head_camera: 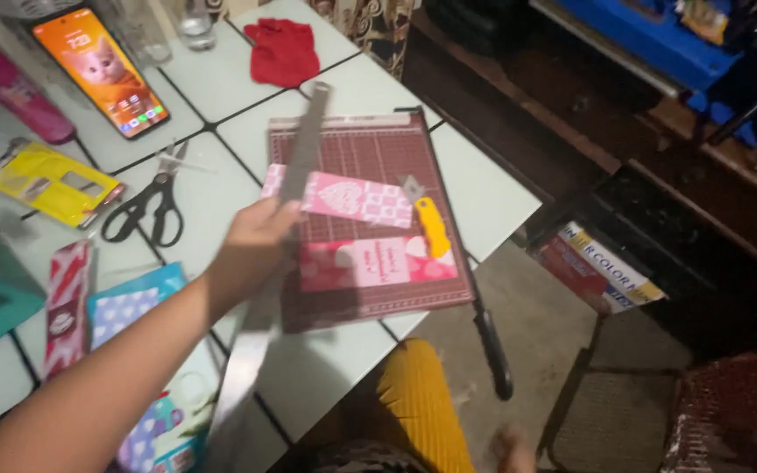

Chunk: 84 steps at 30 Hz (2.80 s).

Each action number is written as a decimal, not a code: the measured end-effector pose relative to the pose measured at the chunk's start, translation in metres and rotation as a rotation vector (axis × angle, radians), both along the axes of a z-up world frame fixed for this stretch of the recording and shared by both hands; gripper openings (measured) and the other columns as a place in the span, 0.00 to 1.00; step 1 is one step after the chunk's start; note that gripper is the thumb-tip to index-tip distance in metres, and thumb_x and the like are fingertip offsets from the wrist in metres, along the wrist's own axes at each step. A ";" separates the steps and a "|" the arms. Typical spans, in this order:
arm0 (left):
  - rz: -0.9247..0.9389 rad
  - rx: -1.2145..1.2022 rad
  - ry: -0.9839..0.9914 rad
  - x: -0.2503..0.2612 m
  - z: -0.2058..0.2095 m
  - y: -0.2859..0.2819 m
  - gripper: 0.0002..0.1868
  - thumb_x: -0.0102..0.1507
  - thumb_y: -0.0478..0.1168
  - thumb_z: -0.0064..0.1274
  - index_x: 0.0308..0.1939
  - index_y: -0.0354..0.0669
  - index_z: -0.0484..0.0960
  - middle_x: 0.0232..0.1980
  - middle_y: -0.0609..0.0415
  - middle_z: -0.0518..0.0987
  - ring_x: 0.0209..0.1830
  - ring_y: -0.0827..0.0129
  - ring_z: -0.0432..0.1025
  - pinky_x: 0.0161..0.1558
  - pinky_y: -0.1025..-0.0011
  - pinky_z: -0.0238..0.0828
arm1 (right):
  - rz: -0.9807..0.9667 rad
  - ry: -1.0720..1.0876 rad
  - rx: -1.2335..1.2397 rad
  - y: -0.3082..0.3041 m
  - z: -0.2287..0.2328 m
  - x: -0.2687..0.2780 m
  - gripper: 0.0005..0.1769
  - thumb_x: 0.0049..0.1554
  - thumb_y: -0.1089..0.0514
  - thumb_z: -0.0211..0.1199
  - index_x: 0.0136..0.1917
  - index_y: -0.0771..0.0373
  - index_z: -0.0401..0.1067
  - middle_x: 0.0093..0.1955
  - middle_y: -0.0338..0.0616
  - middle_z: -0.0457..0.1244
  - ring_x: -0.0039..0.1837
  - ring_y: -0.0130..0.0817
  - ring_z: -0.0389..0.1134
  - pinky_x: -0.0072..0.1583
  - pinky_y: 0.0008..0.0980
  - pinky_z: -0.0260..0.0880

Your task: The person cuts paper strips using a utility knife and a metal ruler on a cutting mat, folds the paper to form a pocket, and inserts a pen into the sleeve.

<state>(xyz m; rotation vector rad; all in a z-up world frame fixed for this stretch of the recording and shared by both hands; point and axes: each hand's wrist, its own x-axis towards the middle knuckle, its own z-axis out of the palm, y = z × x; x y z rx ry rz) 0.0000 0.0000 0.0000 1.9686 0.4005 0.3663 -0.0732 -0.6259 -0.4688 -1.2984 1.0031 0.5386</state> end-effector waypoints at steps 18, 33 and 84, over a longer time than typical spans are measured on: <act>-0.069 -0.178 0.239 0.099 0.011 -0.028 0.38 0.74 0.52 0.37 0.77 0.27 0.48 0.80 0.32 0.50 0.81 0.50 0.46 0.77 0.48 0.42 | 1.126 -0.928 -0.897 0.346 0.536 0.179 0.36 0.50 0.41 0.72 0.64 0.62 0.66 0.56 0.58 0.69 0.60 0.62 0.71 0.61 0.58 0.69; -0.187 -0.196 0.309 0.062 0.106 -0.089 0.35 0.71 0.50 0.39 0.74 0.25 0.56 0.72 0.29 0.66 0.75 0.48 0.60 0.67 0.38 0.59 | 0.979 -0.811 -0.900 0.296 0.495 0.175 0.21 0.56 0.46 0.65 0.54 0.62 0.73 0.44 0.56 0.70 0.52 0.55 0.74 0.51 0.44 0.72; -0.755 0.776 0.150 0.009 0.028 -0.080 0.72 0.50 0.82 0.55 0.79 0.33 0.46 0.82 0.38 0.46 0.83 0.48 0.42 0.79 0.48 0.28 | 1.109 -0.719 -1.145 0.315 0.513 0.153 0.37 0.61 0.33 0.61 0.64 0.68 0.70 0.55 0.60 0.69 0.61 0.57 0.72 0.57 0.50 0.71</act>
